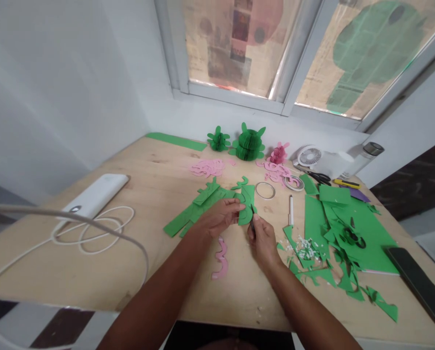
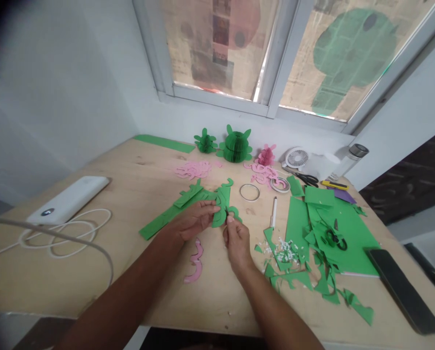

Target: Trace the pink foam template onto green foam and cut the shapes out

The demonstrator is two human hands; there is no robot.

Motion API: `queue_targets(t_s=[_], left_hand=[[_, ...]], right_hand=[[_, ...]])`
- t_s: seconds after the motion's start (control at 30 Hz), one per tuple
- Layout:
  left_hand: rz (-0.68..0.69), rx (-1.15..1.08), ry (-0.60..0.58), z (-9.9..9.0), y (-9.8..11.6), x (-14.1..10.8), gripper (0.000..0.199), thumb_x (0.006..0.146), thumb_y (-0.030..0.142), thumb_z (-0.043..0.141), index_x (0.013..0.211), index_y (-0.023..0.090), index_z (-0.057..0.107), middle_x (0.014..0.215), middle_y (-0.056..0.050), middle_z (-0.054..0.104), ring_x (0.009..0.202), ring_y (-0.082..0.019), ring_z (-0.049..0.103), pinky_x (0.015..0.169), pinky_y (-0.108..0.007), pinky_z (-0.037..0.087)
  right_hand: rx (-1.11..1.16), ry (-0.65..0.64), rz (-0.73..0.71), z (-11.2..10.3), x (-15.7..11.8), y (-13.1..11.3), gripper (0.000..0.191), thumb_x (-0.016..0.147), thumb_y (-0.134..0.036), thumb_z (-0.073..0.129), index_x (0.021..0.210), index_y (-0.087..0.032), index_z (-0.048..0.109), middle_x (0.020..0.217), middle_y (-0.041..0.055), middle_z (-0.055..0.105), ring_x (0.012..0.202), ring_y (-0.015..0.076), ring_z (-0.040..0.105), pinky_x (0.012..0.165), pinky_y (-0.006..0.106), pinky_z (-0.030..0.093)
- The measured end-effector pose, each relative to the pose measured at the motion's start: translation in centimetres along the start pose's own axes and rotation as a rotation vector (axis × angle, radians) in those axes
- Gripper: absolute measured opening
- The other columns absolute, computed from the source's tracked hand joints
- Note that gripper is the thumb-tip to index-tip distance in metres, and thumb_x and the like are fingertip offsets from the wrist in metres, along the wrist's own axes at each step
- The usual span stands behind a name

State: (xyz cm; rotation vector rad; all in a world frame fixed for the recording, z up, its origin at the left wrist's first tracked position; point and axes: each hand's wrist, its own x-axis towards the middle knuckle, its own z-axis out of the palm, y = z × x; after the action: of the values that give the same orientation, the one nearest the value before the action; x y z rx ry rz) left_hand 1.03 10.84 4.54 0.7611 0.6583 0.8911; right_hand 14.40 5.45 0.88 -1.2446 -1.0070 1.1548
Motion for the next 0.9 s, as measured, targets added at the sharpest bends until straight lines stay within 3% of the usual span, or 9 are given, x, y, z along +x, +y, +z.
queue_targets(t_s=[0.33,0.63,0.9], left_hand=[[0.013,0.122,-0.007,-0.02,-0.28,-0.08,0.022,0.061,0.029,0.082,0.068,0.015,0.066,0.069,-0.003,0.066,0.07,-0.016,0.059,0.078,-0.032,0.046],[0.102,0.295,0.001,-0.28,-0.47,0.27,0.027,0.058,0.032,0.083,0.074,0.015,0.069,0.068,-0.002,0.069,0.063,-0.013,0.059,0.066,-0.026,0.044],[0.116,0.339,-0.036,-0.45,-0.57,0.38,0.023,0.064,0.035,0.079,0.07,0.015,0.071,0.07,-0.003,0.068,0.064,-0.013,0.057,0.067,-0.026,0.043]], right_hand=[[-0.018,0.009,-0.02,-0.13,-0.01,-0.37,0.053,0.086,-0.064,0.047,0.052,-0.023,0.041,0.044,-0.0066,0.033,0.043,0.0102,0.024,0.044,0.026,0.018],[-0.099,0.017,-0.077,-0.31,0.27,-0.5,0.047,0.085,-0.056,0.049,0.054,-0.023,0.041,0.047,-0.0063,0.035,0.048,0.0107,0.027,0.046,0.026,0.02],[-0.109,0.018,-0.1,-0.45,0.38,-0.44,0.044,0.085,-0.055,0.051,0.056,-0.022,0.043,0.048,-0.0065,0.034,0.048,0.011,0.026,0.047,0.026,0.021]])
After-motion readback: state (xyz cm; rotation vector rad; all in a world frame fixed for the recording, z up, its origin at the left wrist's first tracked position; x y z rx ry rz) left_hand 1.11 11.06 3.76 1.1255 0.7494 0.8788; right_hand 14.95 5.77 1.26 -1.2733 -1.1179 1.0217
